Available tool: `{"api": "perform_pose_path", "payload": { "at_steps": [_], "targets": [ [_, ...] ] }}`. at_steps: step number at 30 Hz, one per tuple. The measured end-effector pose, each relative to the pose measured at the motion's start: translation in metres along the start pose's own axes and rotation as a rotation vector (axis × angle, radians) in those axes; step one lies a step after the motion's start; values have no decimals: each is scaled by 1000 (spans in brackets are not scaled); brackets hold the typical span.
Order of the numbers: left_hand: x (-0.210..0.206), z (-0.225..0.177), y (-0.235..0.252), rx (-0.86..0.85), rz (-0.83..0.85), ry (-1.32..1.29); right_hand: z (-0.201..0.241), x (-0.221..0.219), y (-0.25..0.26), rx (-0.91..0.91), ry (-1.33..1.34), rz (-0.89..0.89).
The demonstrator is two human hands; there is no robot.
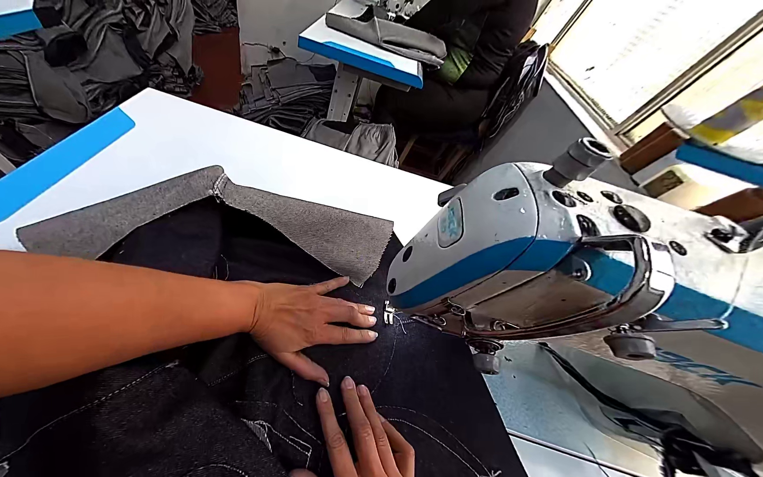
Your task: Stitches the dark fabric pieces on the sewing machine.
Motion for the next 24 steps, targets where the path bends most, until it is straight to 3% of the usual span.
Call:
{"api": "perform_pose_path", "payload": {
  "at_steps": [24],
  "targets": [
    [6, 17, 0, -57, 67, 2, 9, -1, 12, -10, -38, -45]
  ]
}}
Point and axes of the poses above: each hand's wrist, its own y-axis towards the middle knuckle, its own x-axis out of the back of the hand, z = x × y, the point moved 4 cm from there along y, towards the middle knuckle, and after that the axes turned 11 degrees about z, right-handed, at the moved point
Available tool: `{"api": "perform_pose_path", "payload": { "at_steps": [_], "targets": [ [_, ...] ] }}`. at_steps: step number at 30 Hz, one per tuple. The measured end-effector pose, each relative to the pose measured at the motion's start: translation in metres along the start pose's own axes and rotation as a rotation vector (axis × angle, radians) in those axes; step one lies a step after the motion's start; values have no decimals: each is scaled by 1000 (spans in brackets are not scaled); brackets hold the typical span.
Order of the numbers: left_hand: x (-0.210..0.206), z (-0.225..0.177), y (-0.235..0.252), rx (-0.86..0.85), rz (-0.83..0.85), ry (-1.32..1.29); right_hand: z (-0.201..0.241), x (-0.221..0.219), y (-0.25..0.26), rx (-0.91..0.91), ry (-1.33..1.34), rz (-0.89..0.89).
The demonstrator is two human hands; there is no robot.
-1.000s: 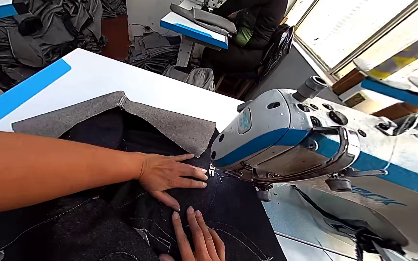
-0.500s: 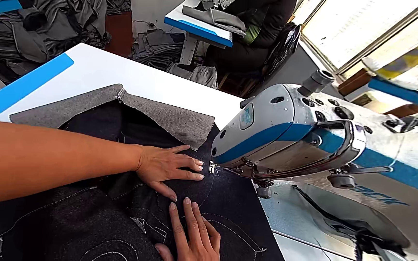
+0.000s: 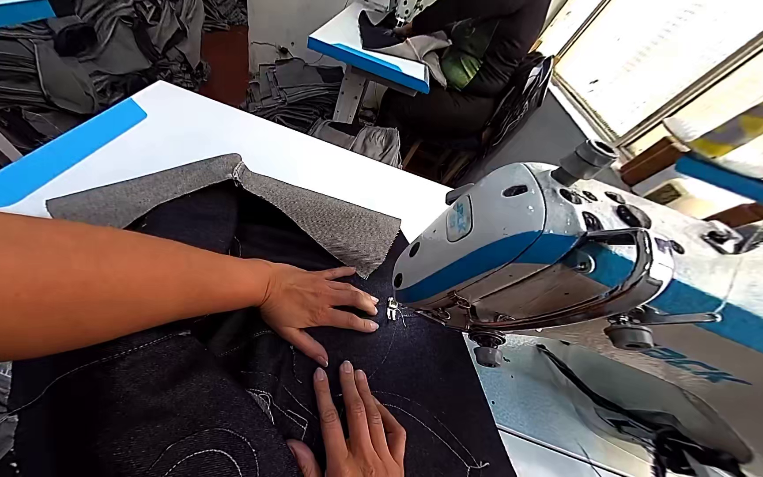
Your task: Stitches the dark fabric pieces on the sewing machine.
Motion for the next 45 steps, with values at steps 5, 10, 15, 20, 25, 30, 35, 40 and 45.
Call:
{"api": "perform_pose_path", "payload": {
  "at_steps": [5, 10, 15, 20, 25, 30, 35, 40, 45],
  "targets": [
    [0, -1, -1, 0, 0, -4, 1, 1, 0, -7, 2, 15],
    [-1, -1, 0, -1, 7, 9, 1, 1, 0, -16, 0, 17],
    [-1, 0, 0, 11, 2, 19, 0, 1, 1, -14, 10, 11],
    [-1, -1, 0, 21, -20, 23, -3, 2, 1, -11, 29, 5],
    [3, -1, 3, 133, -38, 35, -20, 1, 9, 5, 45, -26],
    [3, 1, 5, 326, -53, 33, -54, 3, 23, 93, 99, -64],
    [2, 0, 9, 433, -81, 11, -74, 22, 28, 127, 151, 69],
    [2, -1, 9, 456, -53, 15, -32, 47, 25, -27, 322, 83],
    [2, -2, 9, 481, -57, 15, -12, 11, 17, -61, 143, 28]
  ]
}}
Point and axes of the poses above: each hand's wrist, its own y-axis towards the middle knuckle, its own x-axis out of the back of the hand, z = x × y, the point moved 4 cm from there along y, towards the middle knuckle, and after that the axes turned 11 degrees about z, right-handed, at the moved point
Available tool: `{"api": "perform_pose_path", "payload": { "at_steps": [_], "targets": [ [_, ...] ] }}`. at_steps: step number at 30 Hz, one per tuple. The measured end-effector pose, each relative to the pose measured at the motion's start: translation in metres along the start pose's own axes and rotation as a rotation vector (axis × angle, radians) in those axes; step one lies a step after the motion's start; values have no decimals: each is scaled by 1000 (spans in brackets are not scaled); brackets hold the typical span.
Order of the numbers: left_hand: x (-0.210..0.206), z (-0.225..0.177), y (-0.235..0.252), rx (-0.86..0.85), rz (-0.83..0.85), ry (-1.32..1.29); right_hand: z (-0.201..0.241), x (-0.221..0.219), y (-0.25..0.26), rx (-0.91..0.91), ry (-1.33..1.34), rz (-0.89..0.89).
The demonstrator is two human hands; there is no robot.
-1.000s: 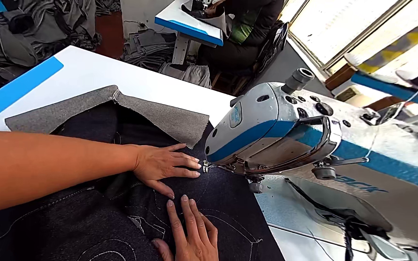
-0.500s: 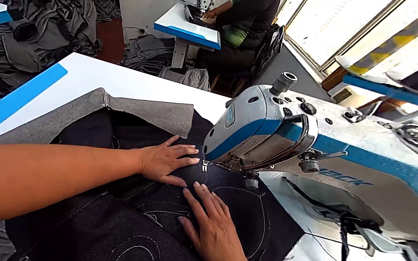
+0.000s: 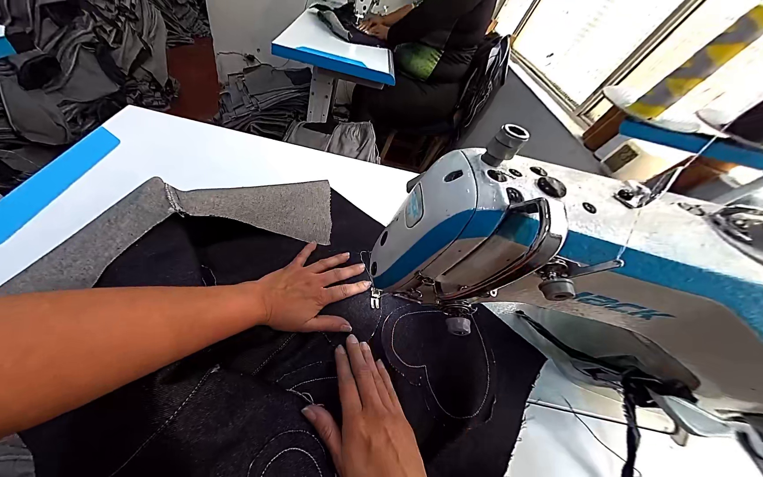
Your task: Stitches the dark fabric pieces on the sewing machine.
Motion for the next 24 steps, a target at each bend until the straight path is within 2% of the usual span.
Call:
{"api": "perform_pose_path", "payload": {
  "at_steps": [4, 10, 12, 14, 16, 17, 19, 21, 22, 24],
  "targets": [
    [-2, -5, 0, 153, -21, -30, -28, -1, 5, 72, -8, -63],
    [-7, -37, -3, 563, -51, -88, -104, 20, 29, 335, 87, -6],
    [-7, -44, -4, 613, -32, -100, -107, 31, 31, 338, 15, 39],
    [-4, -46, -5, 609, 36, -112, -89, 43, 27, 240, -23, 54],
    [3, -43, -5, 541, 103, -62, -57, 48, 25, 108, 65, -7],
    [6, -39, -4, 459, 81, 3, -40, 44, 25, 43, 113, -27],
    [12, -27, -1, 178, -21, 91, -14, 25, 26, -42, 161, 6],
    [11, -8, 2, -118, -14, 82, -2, 3, 26, -67, 69, 13],
    [9, 1, 4, -207, 13, 42, 0, -3, 26, -65, 0, -18],
    [5, 9, 4, -262, 28, -9, -2, -8, 24, -41, -68, -38]
  ]
}}
Point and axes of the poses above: each hand's wrist, its own y-axis towards the middle knuckle, its own x-axis out of the back of the hand, z = x × y, the point moved 4 cm from there along y, towards the middle knuckle, and after that the axes turned 11 degrees about z, right-handed, at the moved point
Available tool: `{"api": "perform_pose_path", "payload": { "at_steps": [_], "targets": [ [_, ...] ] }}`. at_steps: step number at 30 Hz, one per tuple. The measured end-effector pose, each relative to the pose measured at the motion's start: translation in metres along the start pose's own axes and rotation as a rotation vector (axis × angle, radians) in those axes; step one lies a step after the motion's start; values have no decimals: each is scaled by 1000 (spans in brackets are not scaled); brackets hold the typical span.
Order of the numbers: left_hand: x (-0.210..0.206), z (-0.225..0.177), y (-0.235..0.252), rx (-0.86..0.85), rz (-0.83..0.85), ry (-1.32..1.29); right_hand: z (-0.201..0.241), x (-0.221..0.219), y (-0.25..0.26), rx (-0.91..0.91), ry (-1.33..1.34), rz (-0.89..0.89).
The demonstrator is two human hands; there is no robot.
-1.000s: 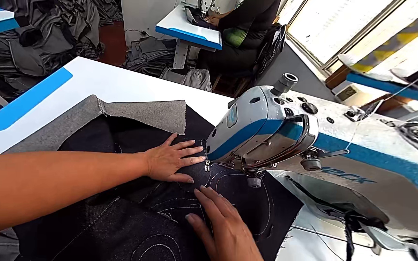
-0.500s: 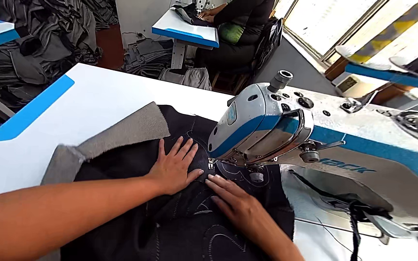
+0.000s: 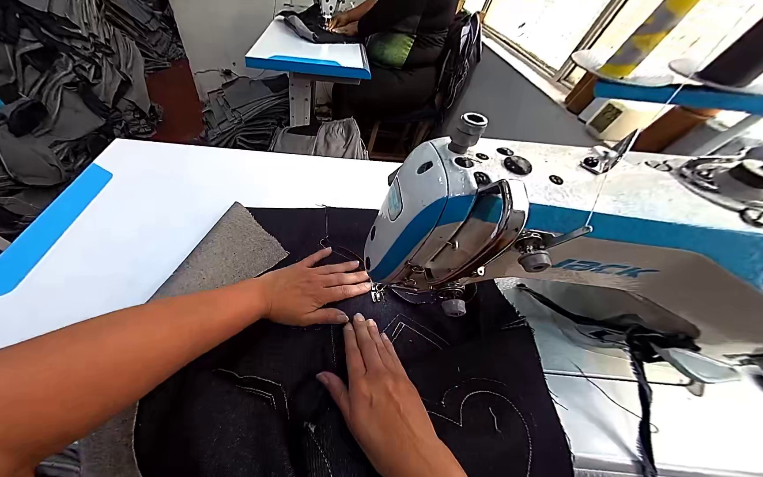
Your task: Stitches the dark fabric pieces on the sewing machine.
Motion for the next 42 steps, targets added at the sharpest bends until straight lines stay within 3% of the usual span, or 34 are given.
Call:
{"api": "perform_pose_path", "payload": {
  "at_steps": [5, 11, 14, 16, 19, 21, 23, 26, 28, 33, 35, 37, 39, 42],
  "targets": [
    [-4, -9, -3, 131, -23, 10, -20, 3, -2, 124, 34, 47],
    [-17, -59, 7, 610, -218, -104, -87, 47, 31, 412, 84, 315],
    [-14, -83, 15, 830, -153, -150, -90, 80, 33, 382, -74, 238],
    [-15, -90, 17, 863, -115, -171, -72, 85, 17, 226, -79, 205],
    [-11, -90, 14, 818, 58, -191, -35, 54, -13, 88, 8, 8],
    [2, -78, 8, 698, 152, -140, -35, 32, -23, 79, 22, -85],
    [19, -56, 2, 410, 175, 54, -52, 22, -28, 148, 53, -75],
    [31, -15, 1, -183, 147, 289, -82, 26, -25, 328, 104, -1],
    [21, 0, -1, -317, 138, 261, -96, 30, -21, 426, 140, 46],
    [-7, -18, -12, -117, 15, 89, -123, 45, -9, 516, 126, 144],
    [-9, -24, -13, -66, -2, 85, -102, 61, -3, 381, 67, 182],
    [-10, -22, -13, -62, 0, 79, -54, 63, -2, 168, 87, 100],
    [-11, -21, -13, -73, -6, 67, -9, 40, -5, -23, 151, 33],
    [-13, -24, -14, -56, 2, 86, 10, -5, -15, -86, 60, -74]
  ]
}}
Point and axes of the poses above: each hand's wrist, its own y-axis towards the middle knuckle, its own x-axis out of the back of the hand, z = x × y, the point moved 4 cm from there along y, towards the middle knuckle, and after that the axes turned 11 degrees about z, right-handed, at the moved point
